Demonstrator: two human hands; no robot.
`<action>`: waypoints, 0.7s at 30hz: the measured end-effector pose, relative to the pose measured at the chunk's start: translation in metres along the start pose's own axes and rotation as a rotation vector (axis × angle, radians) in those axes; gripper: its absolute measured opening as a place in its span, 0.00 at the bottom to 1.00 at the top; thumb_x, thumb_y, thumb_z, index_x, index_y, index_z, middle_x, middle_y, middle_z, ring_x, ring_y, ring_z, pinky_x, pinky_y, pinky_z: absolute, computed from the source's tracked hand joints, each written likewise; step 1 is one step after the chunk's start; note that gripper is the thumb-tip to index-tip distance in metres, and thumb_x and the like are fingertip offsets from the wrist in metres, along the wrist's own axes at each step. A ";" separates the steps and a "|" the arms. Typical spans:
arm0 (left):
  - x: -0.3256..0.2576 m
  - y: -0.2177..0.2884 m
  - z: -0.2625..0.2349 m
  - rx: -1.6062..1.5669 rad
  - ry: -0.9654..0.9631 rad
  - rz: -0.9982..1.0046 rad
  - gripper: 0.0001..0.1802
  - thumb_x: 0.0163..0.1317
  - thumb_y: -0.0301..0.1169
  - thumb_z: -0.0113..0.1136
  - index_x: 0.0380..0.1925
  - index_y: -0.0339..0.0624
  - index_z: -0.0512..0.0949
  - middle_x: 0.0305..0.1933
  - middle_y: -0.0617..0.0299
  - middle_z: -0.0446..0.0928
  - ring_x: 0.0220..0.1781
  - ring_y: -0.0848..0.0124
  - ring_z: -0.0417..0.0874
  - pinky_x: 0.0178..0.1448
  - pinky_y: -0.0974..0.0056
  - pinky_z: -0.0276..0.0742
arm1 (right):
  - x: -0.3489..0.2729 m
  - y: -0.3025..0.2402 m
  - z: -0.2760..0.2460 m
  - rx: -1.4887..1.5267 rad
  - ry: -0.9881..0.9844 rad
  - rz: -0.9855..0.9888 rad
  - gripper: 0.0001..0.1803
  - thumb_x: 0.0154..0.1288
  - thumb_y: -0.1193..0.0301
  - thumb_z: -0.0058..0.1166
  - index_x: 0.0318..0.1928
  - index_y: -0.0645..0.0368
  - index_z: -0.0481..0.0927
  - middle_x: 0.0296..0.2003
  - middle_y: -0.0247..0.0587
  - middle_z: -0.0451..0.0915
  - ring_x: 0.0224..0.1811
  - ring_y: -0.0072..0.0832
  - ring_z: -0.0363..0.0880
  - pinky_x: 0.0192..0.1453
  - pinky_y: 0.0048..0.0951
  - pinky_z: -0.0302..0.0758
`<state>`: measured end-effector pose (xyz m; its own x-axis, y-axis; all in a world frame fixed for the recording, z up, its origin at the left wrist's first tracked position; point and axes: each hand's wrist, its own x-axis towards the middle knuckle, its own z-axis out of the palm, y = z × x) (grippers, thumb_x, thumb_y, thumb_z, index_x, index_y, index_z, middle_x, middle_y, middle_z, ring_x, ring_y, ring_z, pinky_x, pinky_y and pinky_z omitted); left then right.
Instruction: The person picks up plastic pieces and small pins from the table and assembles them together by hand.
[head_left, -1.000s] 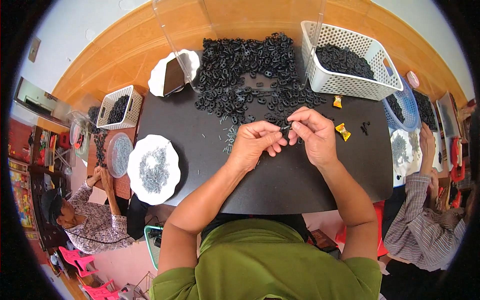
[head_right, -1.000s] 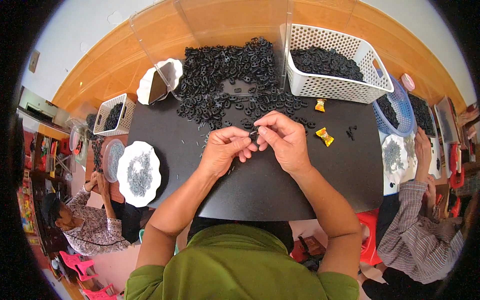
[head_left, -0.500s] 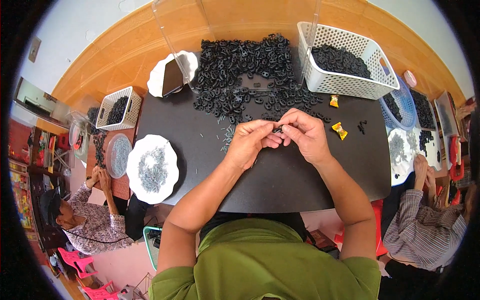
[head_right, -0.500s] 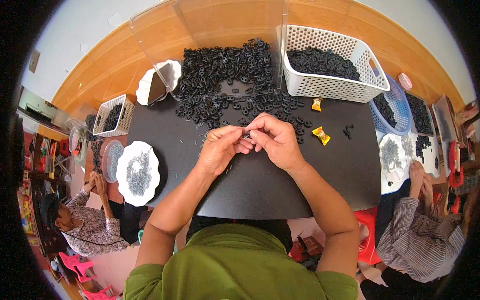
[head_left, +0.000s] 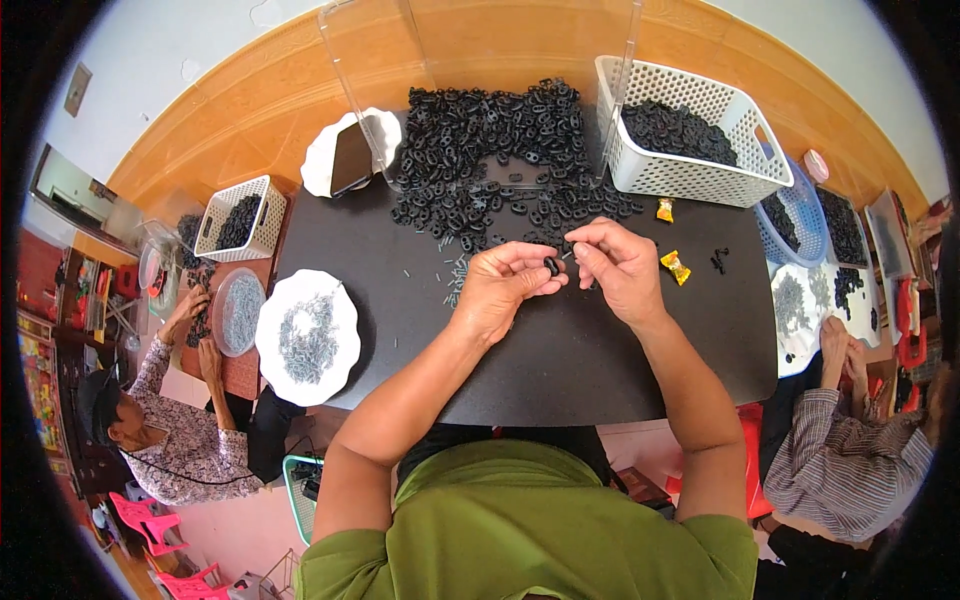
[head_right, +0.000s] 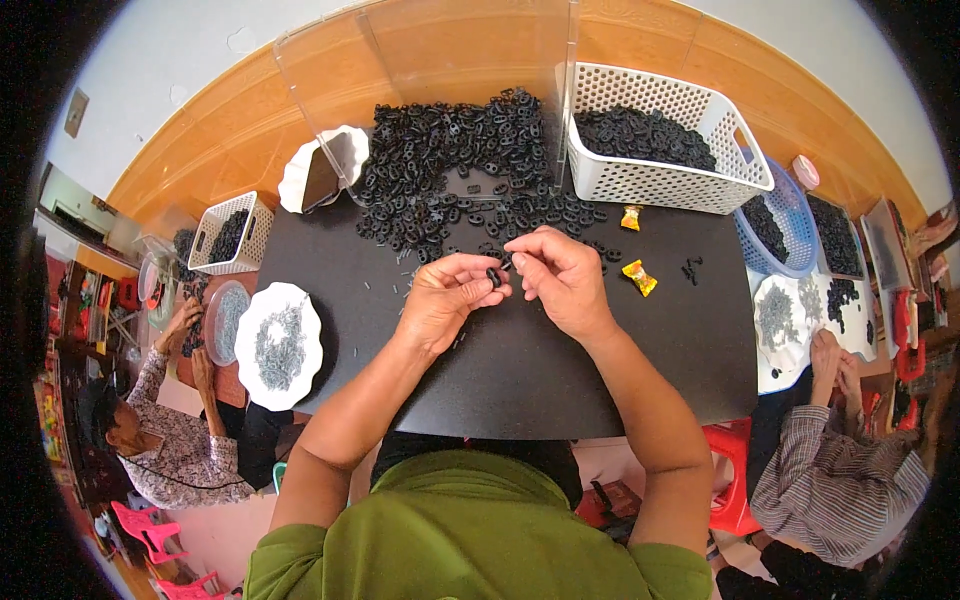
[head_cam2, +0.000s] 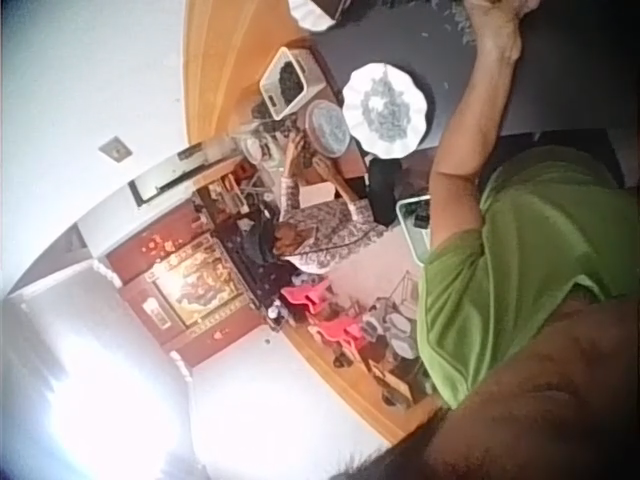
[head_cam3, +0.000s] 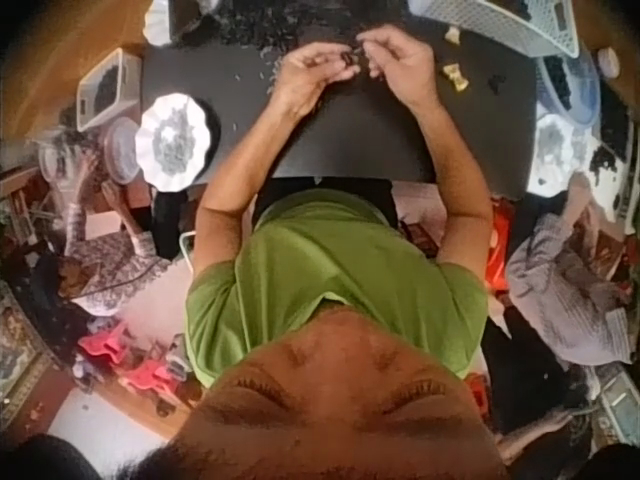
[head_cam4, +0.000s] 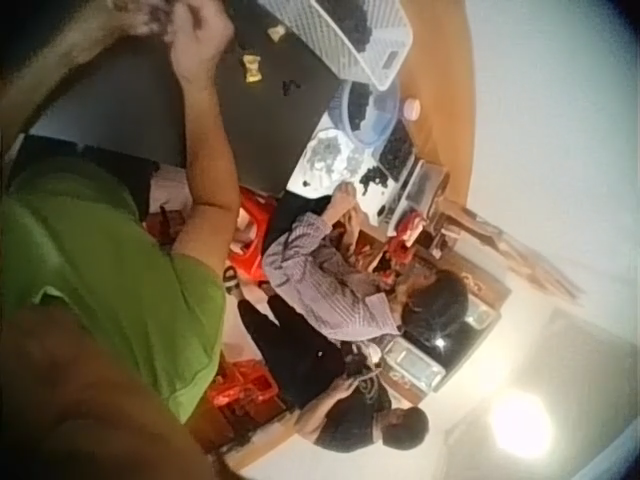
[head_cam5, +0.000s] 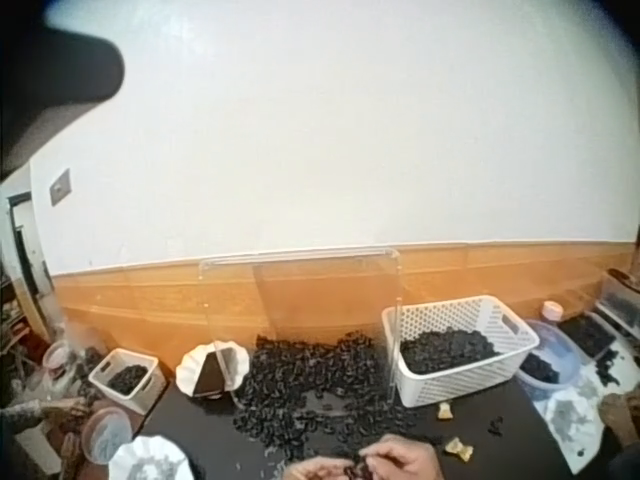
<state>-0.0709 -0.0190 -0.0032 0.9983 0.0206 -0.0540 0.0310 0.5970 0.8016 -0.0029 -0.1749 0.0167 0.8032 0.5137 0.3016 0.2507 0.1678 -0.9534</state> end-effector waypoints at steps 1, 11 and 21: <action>0.000 0.001 0.001 0.013 0.014 0.003 0.09 0.55 0.17 0.54 0.38 0.32 0.75 0.34 0.52 0.78 0.36 0.65 0.81 0.42 0.66 0.80 | 0.000 -0.002 0.000 -0.001 -0.002 0.001 0.06 0.59 0.78 0.48 0.37 0.65 0.76 0.26 0.32 0.71 0.21 0.13 0.69 0.22 0.14 0.68; -0.001 0.003 0.000 0.006 0.035 -0.021 0.09 0.55 0.19 0.55 0.37 0.31 0.75 0.33 0.50 0.78 0.36 0.61 0.82 0.39 0.67 0.81 | 0.002 -0.004 0.003 -0.230 -0.020 -0.164 0.07 0.56 0.83 0.49 0.36 0.65 0.78 0.25 0.34 0.71 0.19 0.15 0.68 0.22 0.16 0.65; -0.002 0.003 0.003 0.076 0.059 -0.014 0.07 0.54 0.18 0.55 0.34 0.30 0.76 0.31 0.49 0.78 0.33 0.62 0.82 0.36 0.67 0.82 | 0.003 -0.009 0.002 -0.328 -0.042 -0.186 0.07 0.53 0.83 0.51 0.34 0.65 0.78 0.24 0.37 0.72 0.24 0.22 0.70 0.27 0.20 0.66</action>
<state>-0.0726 -0.0198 0.0009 0.9932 0.0616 -0.0987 0.0506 0.5350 0.8434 -0.0041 -0.1735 0.0257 0.7066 0.5351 0.4630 0.5553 -0.0139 -0.8315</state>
